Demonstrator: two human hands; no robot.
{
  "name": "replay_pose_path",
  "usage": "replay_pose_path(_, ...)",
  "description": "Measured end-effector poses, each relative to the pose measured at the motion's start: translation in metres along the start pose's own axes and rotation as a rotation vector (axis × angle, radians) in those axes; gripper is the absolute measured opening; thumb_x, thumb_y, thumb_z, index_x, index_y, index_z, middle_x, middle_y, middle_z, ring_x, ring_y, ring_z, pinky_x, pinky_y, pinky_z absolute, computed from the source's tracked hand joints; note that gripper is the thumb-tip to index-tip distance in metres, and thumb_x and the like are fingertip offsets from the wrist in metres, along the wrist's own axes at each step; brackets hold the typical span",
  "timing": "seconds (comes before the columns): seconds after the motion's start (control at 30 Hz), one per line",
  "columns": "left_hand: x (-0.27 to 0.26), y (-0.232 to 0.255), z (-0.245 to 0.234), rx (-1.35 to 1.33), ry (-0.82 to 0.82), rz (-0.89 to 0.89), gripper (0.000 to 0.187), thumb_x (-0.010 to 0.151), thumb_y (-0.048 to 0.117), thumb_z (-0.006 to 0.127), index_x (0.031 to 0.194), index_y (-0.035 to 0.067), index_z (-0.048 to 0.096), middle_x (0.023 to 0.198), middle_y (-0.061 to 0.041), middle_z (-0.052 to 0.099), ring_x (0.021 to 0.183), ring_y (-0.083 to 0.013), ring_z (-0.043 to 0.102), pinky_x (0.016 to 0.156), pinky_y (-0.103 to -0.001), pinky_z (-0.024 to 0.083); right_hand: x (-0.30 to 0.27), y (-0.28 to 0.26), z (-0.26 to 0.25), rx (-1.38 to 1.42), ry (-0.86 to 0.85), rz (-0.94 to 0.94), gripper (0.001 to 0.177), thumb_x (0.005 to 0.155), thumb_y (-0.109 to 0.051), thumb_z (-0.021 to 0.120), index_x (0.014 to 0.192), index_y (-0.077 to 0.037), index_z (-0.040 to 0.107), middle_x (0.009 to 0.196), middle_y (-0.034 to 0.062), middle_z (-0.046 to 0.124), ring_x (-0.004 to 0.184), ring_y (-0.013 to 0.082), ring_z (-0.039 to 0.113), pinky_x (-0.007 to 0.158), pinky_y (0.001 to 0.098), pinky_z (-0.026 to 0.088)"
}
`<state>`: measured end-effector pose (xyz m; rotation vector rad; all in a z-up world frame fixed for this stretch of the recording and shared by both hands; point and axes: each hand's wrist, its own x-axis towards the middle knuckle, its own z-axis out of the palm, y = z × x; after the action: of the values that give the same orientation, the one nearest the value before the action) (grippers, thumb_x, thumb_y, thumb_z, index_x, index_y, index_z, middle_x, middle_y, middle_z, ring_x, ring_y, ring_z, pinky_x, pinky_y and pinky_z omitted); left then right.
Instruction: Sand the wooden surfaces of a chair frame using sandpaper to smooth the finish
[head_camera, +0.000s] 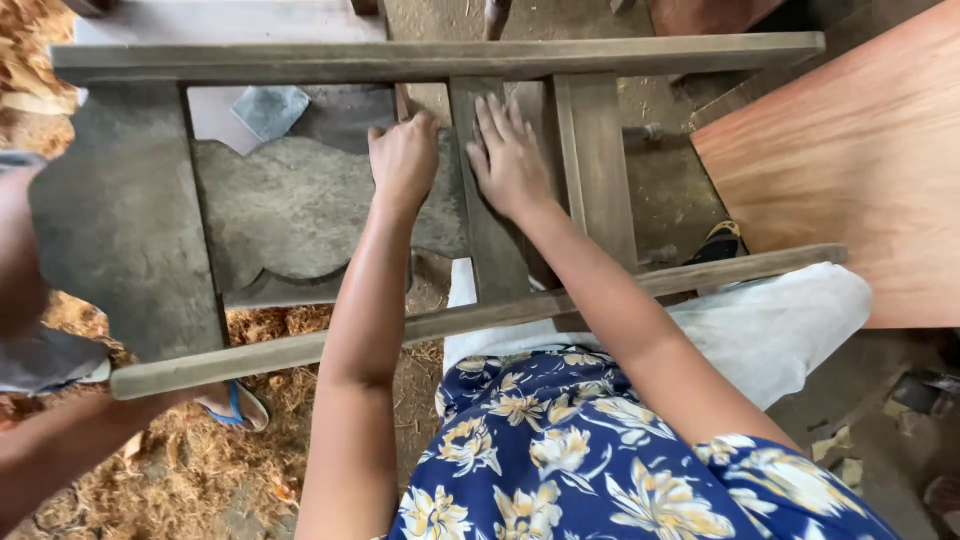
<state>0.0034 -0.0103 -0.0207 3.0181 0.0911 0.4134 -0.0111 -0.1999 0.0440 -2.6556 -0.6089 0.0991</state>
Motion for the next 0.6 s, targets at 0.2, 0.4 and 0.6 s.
replay_pose_path(0.2, 0.002, -0.001, 0.002, -0.019, -0.047, -0.009, 0.017, 0.103, 0.042, 0.055, 0.094, 0.03, 0.064, 0.065, 0.006, 0.07, 0.07, -0.0214, 0.077, 0.084, -0.042, 0.045, -0.09, -0.032, -0.04, 0.028, -0.17, -0.031, 0.062, 0.11, -0.037, 0.038, 0.164, -0.01, 0.028, 0.168, 0.0176, 0.027, 0.152, 0.0459, 0.023, 0.117, 0.0613, 0.031)
replay_pose_path(0.4, -0.002, 0.0, -0.002, -0.004, -0.025, -0.007, 0.018, 0.103, 0.042, 0.055, 0.093, 0.029, 0.063, 0.063, 0.004, 0.07, 0.07, -0.0221, 0.077, 0.082, -0.041, 0.043, -0.003, 0.013, 0.002, 0.052, -0.024, -0.005, 0.063, 0.112, -0.043, 0.034, 0.165, -0.01, 0.024, 0.167, 0.02, 0.027, 0.151, 0.0486, 0.027, 0.117, 0.0617, 0.035)
replay_pose_path(0.6, -0.002, 0.001, -0.011, -0.05, -0.055, -0.003, 0.02, 0.104, 0.04, 0.055, 0.093, 0.028, 0.065, 0.064, 0.002, 0.07, 0.07, -0.0232, 0.076, 0.08, -0.04, 0.044, -0.057, -0.008, -0.021, 0.116, -0.01, -0.038, 0.062, 0.112, -0.038, 0.037, 0.164, -0.007, 0.025, 0.166, 0.0237, 0.028, 0.147, 0.0544, 0.028, 0.115, 0.0636, 0.037)
